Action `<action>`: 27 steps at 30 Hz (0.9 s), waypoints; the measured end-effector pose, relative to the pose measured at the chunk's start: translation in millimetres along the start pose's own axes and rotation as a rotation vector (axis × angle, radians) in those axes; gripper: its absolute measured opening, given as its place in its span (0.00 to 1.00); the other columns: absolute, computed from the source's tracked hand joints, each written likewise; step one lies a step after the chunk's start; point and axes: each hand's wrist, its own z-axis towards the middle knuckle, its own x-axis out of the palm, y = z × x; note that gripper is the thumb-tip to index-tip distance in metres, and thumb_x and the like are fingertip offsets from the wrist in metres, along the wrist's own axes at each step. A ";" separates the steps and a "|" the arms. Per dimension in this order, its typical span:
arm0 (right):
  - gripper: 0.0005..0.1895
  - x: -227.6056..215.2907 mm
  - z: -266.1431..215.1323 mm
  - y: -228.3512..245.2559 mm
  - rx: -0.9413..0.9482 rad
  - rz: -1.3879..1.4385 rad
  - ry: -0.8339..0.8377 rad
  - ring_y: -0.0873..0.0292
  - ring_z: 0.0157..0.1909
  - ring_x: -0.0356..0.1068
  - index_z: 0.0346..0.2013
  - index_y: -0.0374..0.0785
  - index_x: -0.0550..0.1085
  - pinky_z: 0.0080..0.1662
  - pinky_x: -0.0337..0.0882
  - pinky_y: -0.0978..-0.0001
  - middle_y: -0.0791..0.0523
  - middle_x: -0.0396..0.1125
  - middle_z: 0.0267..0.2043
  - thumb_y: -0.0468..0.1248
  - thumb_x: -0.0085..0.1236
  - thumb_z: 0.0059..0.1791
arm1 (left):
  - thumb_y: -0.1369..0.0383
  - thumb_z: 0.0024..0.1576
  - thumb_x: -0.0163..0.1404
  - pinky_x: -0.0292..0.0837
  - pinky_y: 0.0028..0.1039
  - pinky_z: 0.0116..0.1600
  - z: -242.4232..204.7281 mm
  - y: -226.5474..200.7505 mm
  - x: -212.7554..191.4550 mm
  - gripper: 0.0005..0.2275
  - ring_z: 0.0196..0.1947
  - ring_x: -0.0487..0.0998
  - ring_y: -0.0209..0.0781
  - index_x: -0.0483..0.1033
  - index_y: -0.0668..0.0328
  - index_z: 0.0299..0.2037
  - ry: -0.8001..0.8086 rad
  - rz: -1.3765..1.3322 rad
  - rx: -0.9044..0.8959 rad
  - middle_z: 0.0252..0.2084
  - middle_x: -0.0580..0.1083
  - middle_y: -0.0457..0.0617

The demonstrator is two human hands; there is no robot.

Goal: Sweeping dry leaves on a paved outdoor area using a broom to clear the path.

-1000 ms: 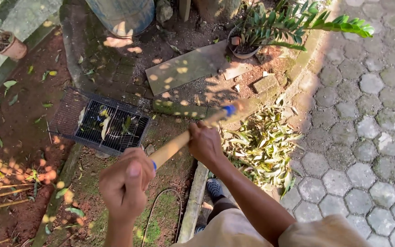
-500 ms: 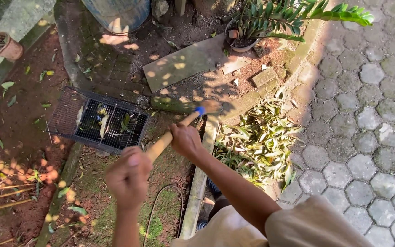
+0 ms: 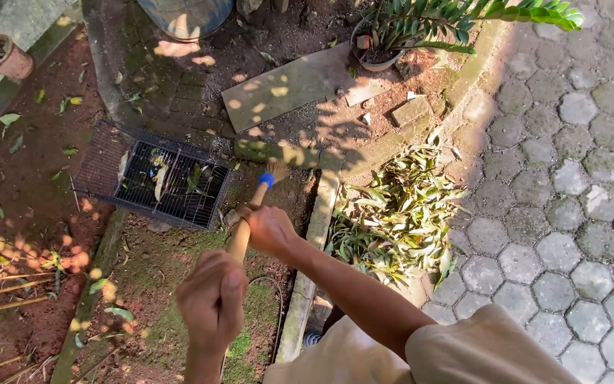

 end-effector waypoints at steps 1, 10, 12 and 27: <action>0.07 9.1 1.5 -8.7 -0.005 -0.046 0.043 0.60 0.19 0.67 0.44 0.40 0.74 0.16 0.65 0.70 0.54 0.71 0.35 0.33 0.53 0.52 | 0.61 0.67 0.36 0.62 0.22 0.27 -6.3 15.0 3.6 0.21 0.14 0.59 0.31 0.63 0.48 0.17 -0.036 -0.010 -0.066 0.12 0.59 0.36; 0.11 -2.0 -31.8 16.3 0.040 -0.194 0.050 0.64 0.18 0.65 0.46 0.36 0.73 0.15 0.64 0.74 0.45 0.71 0.34 0.38 0.43 0.60 | 0.56 0.69 0.33 0.56 0.21 0.23 -11.1 -36.6 -48.9 0.25 0.11 0.56 0.31 0.54 0.48 0.16 -0.236 -0.115 -0.114 0.10 0.53 0.36; 0.11 -4.2 -35.4 24.1 -0.043 -0.251 -0.017 0.61 0.23 0.70 0.54 0.37 0.70 0.18 0.71 0.73 0.45 0.70 0.39 0.33 0.47 0.57 | 0.55 0.68 0.32 0.57 0.21 0.22 -10.8 -56.1 -55.0 0.25 0.08 0.58 0.30 0.53 0.48 0.14 -0.257 -0.052 -0.123 0.08 0.53 0.35; 0.07 -28.4 -19.1 -1.1 -0.009 -0.291 0.093 0.60 0.19 0.67 0.44 0.38 0.75 0.14 0.70 0.70 0.54 0.69 0.26 0.38 0.54 0.58 | 0.78 0.61 0.40 0.58 0.14 0.26 -29.0 -5.4 -16.5 0.16 0.17 0.63 0.27 0.62 0.52 0.20 -0.278 -0.174 -0.057 0.16 0.63 0.37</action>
